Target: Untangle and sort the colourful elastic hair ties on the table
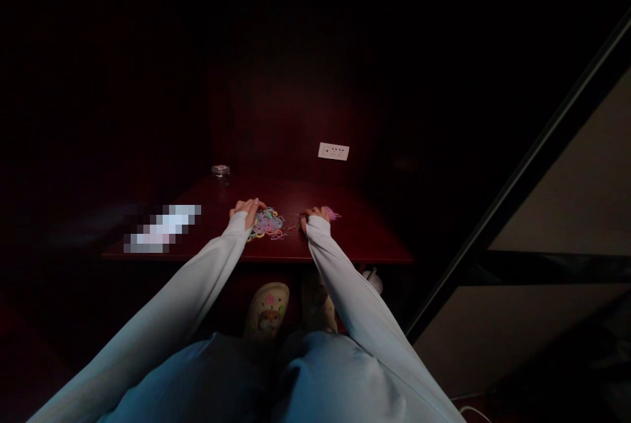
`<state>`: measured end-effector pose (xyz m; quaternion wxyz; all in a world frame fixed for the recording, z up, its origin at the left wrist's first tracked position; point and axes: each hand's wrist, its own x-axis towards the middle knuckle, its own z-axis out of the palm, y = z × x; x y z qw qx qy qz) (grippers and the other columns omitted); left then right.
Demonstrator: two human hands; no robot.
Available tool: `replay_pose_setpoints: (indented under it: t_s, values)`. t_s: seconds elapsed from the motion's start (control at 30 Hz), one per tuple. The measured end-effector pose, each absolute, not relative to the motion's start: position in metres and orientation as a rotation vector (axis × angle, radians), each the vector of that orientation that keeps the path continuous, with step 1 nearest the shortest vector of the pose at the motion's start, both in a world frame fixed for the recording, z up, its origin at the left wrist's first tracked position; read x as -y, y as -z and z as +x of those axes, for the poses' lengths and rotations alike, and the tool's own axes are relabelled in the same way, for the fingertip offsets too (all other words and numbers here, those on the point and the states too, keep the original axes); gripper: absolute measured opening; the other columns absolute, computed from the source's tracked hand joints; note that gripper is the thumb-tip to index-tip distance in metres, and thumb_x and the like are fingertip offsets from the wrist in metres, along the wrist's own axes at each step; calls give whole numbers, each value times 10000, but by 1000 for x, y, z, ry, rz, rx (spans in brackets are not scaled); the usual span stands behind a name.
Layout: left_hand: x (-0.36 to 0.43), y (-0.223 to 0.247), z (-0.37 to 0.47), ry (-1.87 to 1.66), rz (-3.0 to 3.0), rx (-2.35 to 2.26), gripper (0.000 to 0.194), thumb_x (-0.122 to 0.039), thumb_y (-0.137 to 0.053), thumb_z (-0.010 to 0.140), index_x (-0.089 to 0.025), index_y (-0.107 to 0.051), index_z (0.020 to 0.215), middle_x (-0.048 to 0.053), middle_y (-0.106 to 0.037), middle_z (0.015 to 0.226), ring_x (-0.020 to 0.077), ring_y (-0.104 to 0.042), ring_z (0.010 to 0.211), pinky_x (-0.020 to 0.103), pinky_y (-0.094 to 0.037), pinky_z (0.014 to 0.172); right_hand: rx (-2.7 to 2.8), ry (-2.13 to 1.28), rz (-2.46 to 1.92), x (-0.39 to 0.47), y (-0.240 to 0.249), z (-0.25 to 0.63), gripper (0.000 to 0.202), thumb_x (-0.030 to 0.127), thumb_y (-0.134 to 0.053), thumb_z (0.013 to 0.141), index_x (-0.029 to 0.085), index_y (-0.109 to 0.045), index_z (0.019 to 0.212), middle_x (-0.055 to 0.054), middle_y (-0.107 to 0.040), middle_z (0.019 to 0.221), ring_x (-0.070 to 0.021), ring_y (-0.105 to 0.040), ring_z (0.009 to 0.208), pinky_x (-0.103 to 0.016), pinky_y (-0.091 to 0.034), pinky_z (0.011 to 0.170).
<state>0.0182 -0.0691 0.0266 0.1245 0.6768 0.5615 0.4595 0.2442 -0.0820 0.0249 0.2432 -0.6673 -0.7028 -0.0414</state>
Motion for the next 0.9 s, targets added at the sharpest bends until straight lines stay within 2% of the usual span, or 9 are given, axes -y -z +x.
replay_pose_setpoints:
  t_s: [0.23, 0.47, 0.63, 0.9]
  values:
    - [74, -31, 19, -1412, 1965, -1670, 564, -360, -229, 1018, -250, -738, 803, 40, -751, 1024, 288, -584, 1109, 455, -363, 995, 1885, 214, -1840, 78, -24, 244, 298, 246, -446, 961, 180, -725, 1043, -128, -674, 1143, -284, -476, 1126, -389, -345, 968]
    - [75, -31, 4, -1563, 1727, -1780, 557, -300, -180, 1007, -228, -698, 816, 74, -739, 1013, 285, -610, 1044, 454, -378, 994, 1967, 131, -1723, 80, -25, 243, 279, 221, -505, 942, 210, -741, 1089, -76, -668, 1128, -245, -467, 1097, -341, -343, 959]
    - [77, -30, 6, -1465, 1895, -1813, 486, -285, -231, 1007, -219, -693, 873, 73, -732, 1064, 281, -595, 1062, 439, -358, 974, 2140, 46, -1518, 81, -26, 234, 238, 295, -596, 940, 256, -745, 1121, -44, -660, 1145, -222, -463, 1107, -325, -345, 957]
    - [76, -30, 9, -1443, 1968, -1778, 517, -311, -205, 1020, -241, -689, 852, 38, -736, 1012, 263, -589, 1034, 411, -354, 958, 2148, 50, -1529, 81, -22, 230, 286, 261, -552, 946, 270, -773, 1127, -43, -670, 1127, -222, -456, 1111, -326, -339, 932]
